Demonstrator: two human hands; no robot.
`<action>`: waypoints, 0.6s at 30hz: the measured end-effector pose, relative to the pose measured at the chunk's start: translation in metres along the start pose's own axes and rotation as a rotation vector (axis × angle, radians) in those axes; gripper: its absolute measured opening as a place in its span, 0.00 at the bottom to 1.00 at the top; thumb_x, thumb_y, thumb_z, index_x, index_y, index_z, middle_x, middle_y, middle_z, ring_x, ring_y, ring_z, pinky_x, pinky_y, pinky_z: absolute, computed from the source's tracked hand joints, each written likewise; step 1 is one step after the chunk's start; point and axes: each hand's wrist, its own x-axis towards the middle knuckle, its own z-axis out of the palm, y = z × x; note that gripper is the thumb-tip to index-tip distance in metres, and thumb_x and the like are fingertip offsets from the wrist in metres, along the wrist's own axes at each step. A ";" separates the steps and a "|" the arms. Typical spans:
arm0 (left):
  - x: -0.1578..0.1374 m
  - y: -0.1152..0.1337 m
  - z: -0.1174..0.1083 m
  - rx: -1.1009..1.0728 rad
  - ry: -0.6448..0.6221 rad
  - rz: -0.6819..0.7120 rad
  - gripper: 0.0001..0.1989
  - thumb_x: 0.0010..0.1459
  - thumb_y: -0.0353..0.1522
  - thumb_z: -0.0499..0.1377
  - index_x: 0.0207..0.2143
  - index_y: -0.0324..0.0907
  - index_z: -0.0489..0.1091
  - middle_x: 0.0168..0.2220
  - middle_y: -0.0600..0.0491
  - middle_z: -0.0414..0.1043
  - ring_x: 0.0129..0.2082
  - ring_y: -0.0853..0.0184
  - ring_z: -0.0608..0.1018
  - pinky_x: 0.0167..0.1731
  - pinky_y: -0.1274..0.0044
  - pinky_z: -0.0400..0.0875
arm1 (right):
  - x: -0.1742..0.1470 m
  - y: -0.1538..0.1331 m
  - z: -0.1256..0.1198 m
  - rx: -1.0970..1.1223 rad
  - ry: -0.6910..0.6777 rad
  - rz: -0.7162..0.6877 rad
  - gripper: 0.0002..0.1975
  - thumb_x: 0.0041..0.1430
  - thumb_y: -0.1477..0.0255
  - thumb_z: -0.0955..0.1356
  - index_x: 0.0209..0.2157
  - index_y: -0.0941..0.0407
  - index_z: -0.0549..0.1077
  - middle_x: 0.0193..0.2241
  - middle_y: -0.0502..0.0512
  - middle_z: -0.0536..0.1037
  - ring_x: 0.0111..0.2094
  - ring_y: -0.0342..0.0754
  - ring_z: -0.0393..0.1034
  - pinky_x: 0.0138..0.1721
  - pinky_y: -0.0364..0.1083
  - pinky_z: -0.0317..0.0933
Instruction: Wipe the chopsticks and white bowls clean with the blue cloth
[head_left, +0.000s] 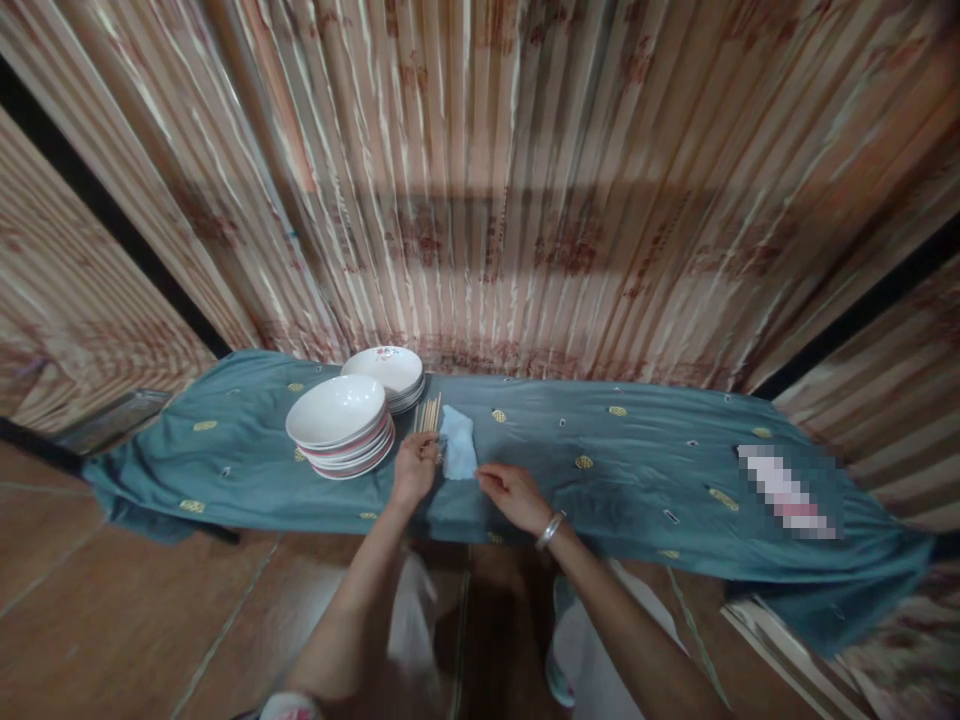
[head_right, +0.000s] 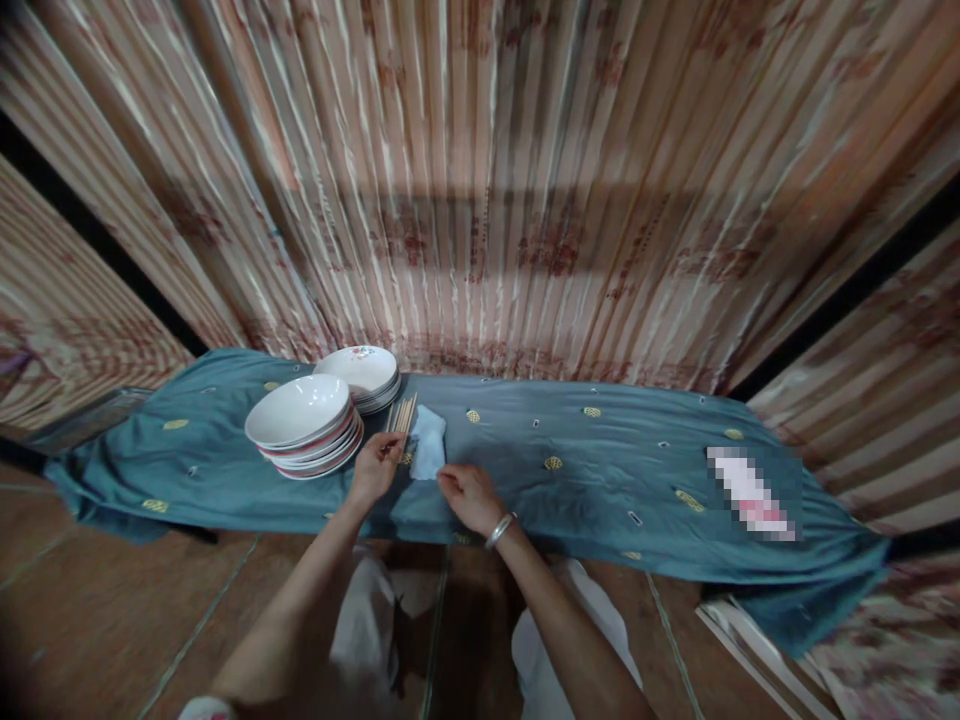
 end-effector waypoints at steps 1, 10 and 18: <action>0.007 -0.003 0.003 0.046 0.006 0.006 0.11 0.50 0.28 0.56 0.34 0.38 0.76 0.35 0.46 0.75 0.34 0.62 0.76 0.40 0.68 0.71 | 0.009 0.001 -0.001 -0.055 0.024 0.002 0.11 0.62 0.73 0.62 0.34 0.57 0.77 0.30 0.53 0.80 0.31 0.45 0.72 0.36 0.42 0.60; 0.019 -0.026 0.013 0.376 -0.054 0.090 0.11 0.50 0.26 0.57 0.36 0.41 0.75 0.39 0.47 0.75 0.46 0.58 0.72 0.50 0.66 0.65 | 0.043 0.020 0.039 -0.286 0.148 -0.020 0.11 0.62 0.76 0.62 0.43 0.59 0.74 0.45 0.60 0.77 0.48 0.49 0.71 0.51 0.45 0.60; 0.028 -0.034 0.009 0.528 -0.159 0.132 0.11 0.50 0.26 0.57 0.37 0.42 0.74 0.41 0.46 0.73 0.46 0.56 0.71 0.50 0.66 0.65 | 0.035 0.029 0.042 -0.319 0.100 -0.028 0.10 0.62 0.76 0.62 0.42 0.58 0.72 0.48 0.61 0.75 0.51 0.50 0.69 0.54 0.46 0.60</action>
